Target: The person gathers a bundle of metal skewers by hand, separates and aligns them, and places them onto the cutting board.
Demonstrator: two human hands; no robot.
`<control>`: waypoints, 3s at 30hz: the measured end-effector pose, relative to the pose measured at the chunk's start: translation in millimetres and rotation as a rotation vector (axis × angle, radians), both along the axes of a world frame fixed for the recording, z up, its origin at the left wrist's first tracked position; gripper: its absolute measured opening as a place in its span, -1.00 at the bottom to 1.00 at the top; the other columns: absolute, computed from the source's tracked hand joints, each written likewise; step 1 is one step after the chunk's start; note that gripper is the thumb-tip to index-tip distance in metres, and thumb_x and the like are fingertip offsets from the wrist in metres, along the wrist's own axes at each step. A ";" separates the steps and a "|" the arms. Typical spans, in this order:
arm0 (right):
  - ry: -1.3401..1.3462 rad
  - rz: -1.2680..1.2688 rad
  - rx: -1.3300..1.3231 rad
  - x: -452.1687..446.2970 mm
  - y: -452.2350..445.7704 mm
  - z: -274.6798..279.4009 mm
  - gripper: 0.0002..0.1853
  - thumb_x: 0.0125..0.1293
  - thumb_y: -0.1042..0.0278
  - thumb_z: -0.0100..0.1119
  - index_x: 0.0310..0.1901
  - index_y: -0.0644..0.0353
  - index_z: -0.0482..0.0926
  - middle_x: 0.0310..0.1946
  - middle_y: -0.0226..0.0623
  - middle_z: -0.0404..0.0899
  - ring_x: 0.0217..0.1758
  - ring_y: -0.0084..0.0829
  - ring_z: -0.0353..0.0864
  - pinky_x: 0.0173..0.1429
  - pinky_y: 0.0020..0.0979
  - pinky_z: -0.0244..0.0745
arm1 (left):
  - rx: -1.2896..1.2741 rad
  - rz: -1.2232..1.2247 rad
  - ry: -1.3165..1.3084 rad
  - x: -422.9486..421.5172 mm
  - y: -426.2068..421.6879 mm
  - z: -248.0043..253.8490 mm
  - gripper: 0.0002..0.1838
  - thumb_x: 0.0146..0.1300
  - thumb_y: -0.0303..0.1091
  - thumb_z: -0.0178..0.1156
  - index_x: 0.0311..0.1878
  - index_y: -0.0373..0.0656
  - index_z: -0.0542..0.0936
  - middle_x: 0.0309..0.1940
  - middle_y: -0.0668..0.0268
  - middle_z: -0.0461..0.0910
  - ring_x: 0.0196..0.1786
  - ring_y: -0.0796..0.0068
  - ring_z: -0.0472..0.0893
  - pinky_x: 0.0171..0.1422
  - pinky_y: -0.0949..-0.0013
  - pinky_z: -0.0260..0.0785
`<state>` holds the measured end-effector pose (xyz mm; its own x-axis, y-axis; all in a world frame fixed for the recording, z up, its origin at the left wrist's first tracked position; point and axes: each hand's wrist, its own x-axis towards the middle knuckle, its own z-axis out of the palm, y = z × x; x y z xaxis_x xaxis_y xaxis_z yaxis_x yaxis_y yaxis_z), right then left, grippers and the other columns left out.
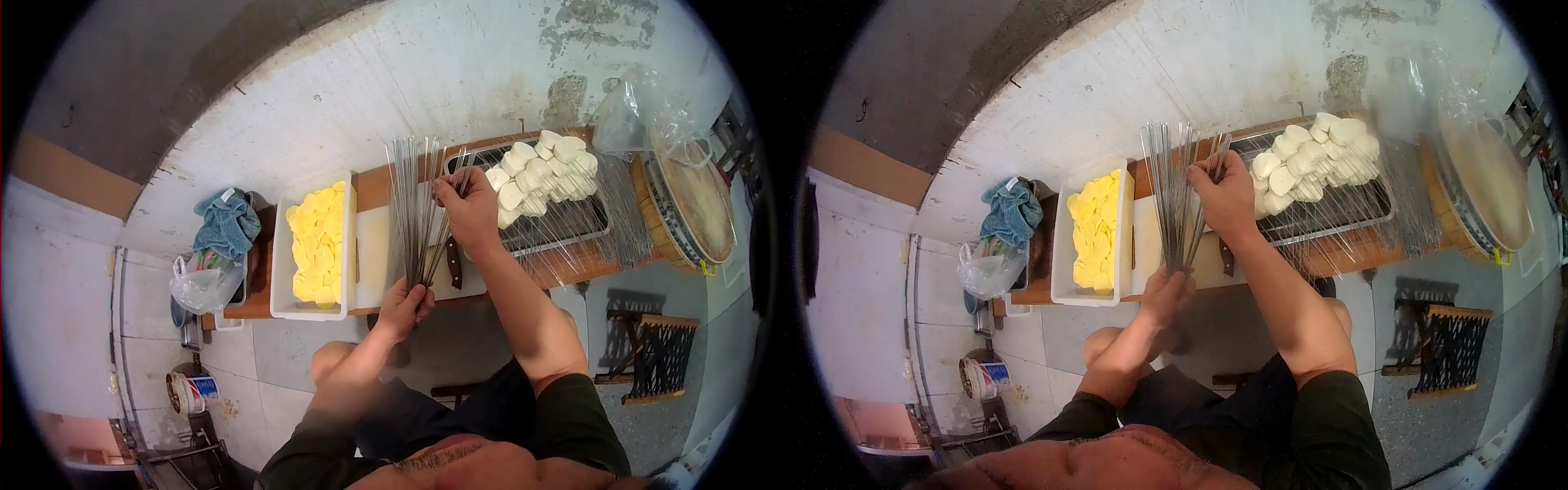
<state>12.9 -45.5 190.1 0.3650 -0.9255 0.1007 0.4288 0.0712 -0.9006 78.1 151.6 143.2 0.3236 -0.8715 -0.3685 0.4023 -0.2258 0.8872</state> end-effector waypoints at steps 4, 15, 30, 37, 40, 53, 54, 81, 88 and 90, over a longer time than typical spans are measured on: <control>0.010 -0.003 -0.026 -2.2 1.4 4.5 -0.85 0.20 0.41 0.22 -0.32 0.25 0.44 -0.47 -0.39 0.54 -0.41 -0.63 0.49 -0.27 -0.55 0.42 | 0.022 0.046 -0.007 -3.2 -0.5 -2.9 -0.81 0.46 -0.26 -0.08 -0.09 -0.15 0.41 -0.46 0.33 0.50 -0.62 0.62 0.32 -0.60 0.58 0.12; -0.021 -0.064 -0.036 0.3 4.6 9.8 -0.88 0.25 0.48 0.17 -0.20 0.28 0.51 -0.40 -0.48 0.55 -0.38 -0.69 0.46 -0.27 -0.59 0.39 | 0.042 0.065 -0.020 -0.5 0.4 -7.1 -0.75 0.48 -0.25 -0.18 -0.05 -0.20 0.42 -0.47 0.27 0.53 -0.64 0.62 0.30 -0.59 0.56 0.14; 0.022 -0.004 -0.027 -2.7 2.5 8.2 -0.89 0.23 0.45 0.20 -0.30 0.20 0.45 -0.52 -0.53 0.42 -0.48 -0.70 0.35 -0.38 -0.59 0.31 | 0.016 0.001 -0.033 2.8 1.8 -10.6 -0.76 0.49 -0.25 -0.16 -0.07 -0.20 0.42 -0.47 0.27 0.54 -0.66 0.62 0.31 -0.60 0.57 0.14; 0.033 -0.035 -0.050 0.2 2.2 4.5 -0.90 0.23 0.46 0.16 -0.28 0.23 0.44 -0.49 -0.47 0.48 -0.46 -0.66 0.42 -0.35 -0.58 0.36 | 0.010 -0.004 -0.055 1.4 0.3 -3.0 -0.78 0.49 -0.24 -0.16 -0.09 -0.17 0.41 -0.47 0.28 0.53 -0.64 0.63 0.33 -0.59 0.57 0.16; 0.026 -0.023 -0.035 -1.2 2.8 6.4 -0.91 0.23 0.47 0.13 -0.28 0.24 0.44 -0.48 -0.44 0.50 -0.45 -0.66 0.44 -0.33 -0.58 0.38 | 0.012 0.009 -0.034 1.2 0.2 -4.1 -0.78 0.49 -0.24 -0.16 -0.10 -0.17 0.40 -0.47 0.28 0.53 -0.64 0.63 0.33 -0.58 0.57 0.17; -0.037 -0.023 -0.043 0.2 1.8 3.8 -0.88 0.26 0.45 0.18 -0.21 0.26 0.51 -0.46 -0.47 0.51 -0.43 -0.69 0.44 -0.31 -0.58 0.38 | 0.071 0.074 -0.032 -2.5 -2.3 -1.1 -0.77 0.48 -0.19 -0.12 -0.16 -0.15 0.38 -0.48 0.27 0.52 -0.65 0.60 0.32 -0.59 0.55 0.16; -0.051 -0.019 -0.036 0.4 1.5 2.5 -0.86 0.26 0.43 0.19 -0.19 0.27 0.52 -0.45 -0.48 0.52 -0.42 -0.69 0.44 -0.30 -0.59 0.38 | 0.056 0.056 -0.031 -2.1 -2.0 -0.6 -0.77 0.48 -0.19 -0.12 -0.16 -0.15 0.38 -0.48 0.27 0.52 -0.65 0.60 0.32 -0.59 0.55 0.16; 0.028 -0.052 -0.057 1.0 -1.1 -1.7 -0.87 0.25 0.44 0.19 -0.26 0.26 0.46 -0.47 -0.41 0.53 -0.43 -0.62 0.49 -0.30 -0.54 0.41 | 0.042 0.146 -0.042 -7.2 -5.1 8.6 -0.86 0.46 -0.35 -0.15 -0.12 -0.17 0.37 -0.46 0.29 0.51 -0.63 0.61 0.34 -0.58 0.56 0.18; 0.034 -0.026 -0.029 -0.3 -0.6 2.2 -0.90 0.27 0.47 0.15 -0.27 0.27 0.44 -0.47 -0.37 0.54 -0.42 -0.57 0.55 -0.30 -0.51 0.45 | 0.032 0.064 -0.095 -2.8 -4.0 10.3 -0.87 0.45 -0.36 -0.16 -0.12 -0.17 0.36 -0.46 0.29 0.50 -0.62 0.61 0.34 -0.59 0.56 0.18; 0.012 -0.016 -0.022 -0.9 -0.2 5.1 -0.90 0.27 0.48 0.14 -0.27 0.27 0.43 -0.47 -0.37 0.54 -0.42 -0.56 0.56 -0.30 -0.51 0.45 | 0.034 0.083 -0.076 -3.0 -4.4 9.0 -0.87 0.45 -0.36 -0.15 -0.12 -0.17 0.36 -0.47 0.29 0.50 -0.62 0.60 0.34 -0.60 0.56 0.17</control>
